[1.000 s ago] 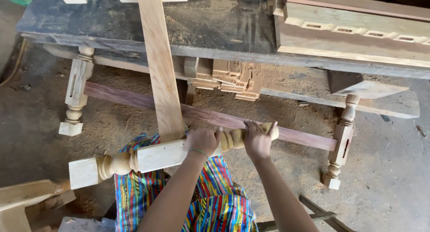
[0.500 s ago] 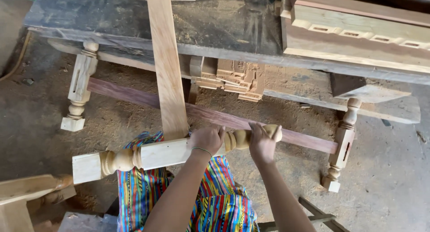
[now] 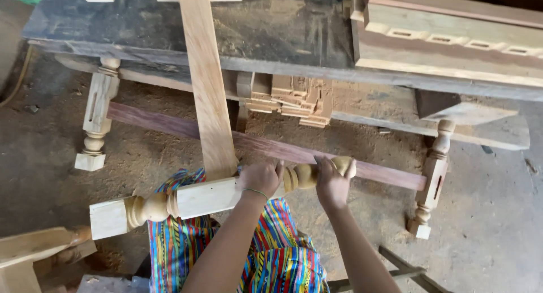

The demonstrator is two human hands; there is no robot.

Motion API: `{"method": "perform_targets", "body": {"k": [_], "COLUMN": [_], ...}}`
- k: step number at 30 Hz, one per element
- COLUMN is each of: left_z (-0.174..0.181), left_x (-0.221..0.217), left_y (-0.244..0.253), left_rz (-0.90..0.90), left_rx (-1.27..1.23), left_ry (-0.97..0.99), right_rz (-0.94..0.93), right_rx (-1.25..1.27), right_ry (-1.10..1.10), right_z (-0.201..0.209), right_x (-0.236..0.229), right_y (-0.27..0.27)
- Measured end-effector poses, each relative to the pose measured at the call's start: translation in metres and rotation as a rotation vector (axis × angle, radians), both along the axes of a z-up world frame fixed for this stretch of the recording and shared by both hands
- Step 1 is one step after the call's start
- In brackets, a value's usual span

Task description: Sanding a turned wooden furniture leg using sandpaper in a workshop.

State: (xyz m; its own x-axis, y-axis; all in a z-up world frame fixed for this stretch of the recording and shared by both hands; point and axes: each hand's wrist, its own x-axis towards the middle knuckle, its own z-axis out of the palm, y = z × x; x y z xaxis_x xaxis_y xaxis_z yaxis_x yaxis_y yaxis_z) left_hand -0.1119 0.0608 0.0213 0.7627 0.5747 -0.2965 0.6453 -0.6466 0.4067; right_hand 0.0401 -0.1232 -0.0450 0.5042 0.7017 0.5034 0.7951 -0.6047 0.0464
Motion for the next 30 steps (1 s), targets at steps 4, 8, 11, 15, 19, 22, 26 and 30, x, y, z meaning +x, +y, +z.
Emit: {"method": "perform_targets", "body": {"k": [4, 8, 11, 15, 19, 22, 26, 30], "left_z": [-0.007, 0.000, 0.009, -0.001, -0.002, 0.002, 0.010, 0.005], "left_x": [0.005, -0.003, -0.004, 0.001, -0.001, -0.002, -0.004, -0.001], "left_y": [0.003, 0.007, 0.007, 0.007, 0.005, 0.007, 0.007, 0.008], "left_rz": [0.000, -0.003, -0.005, -0.037, 0.013, 0.030, -0.014, 0.009], "left_rx": [0.061, 0.027, -0.033, 0.038, 0.017, -0.008, -0.006, -0.034], "left_ry": [0.007, -0.018, -0.041, 0.012, -0.056, -0.064, -0.017, 0.004], "right_rz": [-0.024, 0.094, 0.077, -0.066, -0.122, 0.002, -0.036, -0.151], "right_rx": [0.022, 0.097, 0.107, 0.025, -0.075, 0.005, -0.014, -0.080], "right_ry": [0.087, 0.093, 0.038, 0.087, 0.153, 0.125, 0.019, 0.105], "right_z": [-0.029, 0.029, -0.018, -0.017, -0.025, 0.030, 0.032, -0.016], "right_x": [0.020, -0.050, -0.024, 0.017, 0.001, -0.046, -0.038, 0.015], "right_y": [0.021, 0.007, -0.005, 0.030, 0.030, 0.025, 0.032, 0.040]}}
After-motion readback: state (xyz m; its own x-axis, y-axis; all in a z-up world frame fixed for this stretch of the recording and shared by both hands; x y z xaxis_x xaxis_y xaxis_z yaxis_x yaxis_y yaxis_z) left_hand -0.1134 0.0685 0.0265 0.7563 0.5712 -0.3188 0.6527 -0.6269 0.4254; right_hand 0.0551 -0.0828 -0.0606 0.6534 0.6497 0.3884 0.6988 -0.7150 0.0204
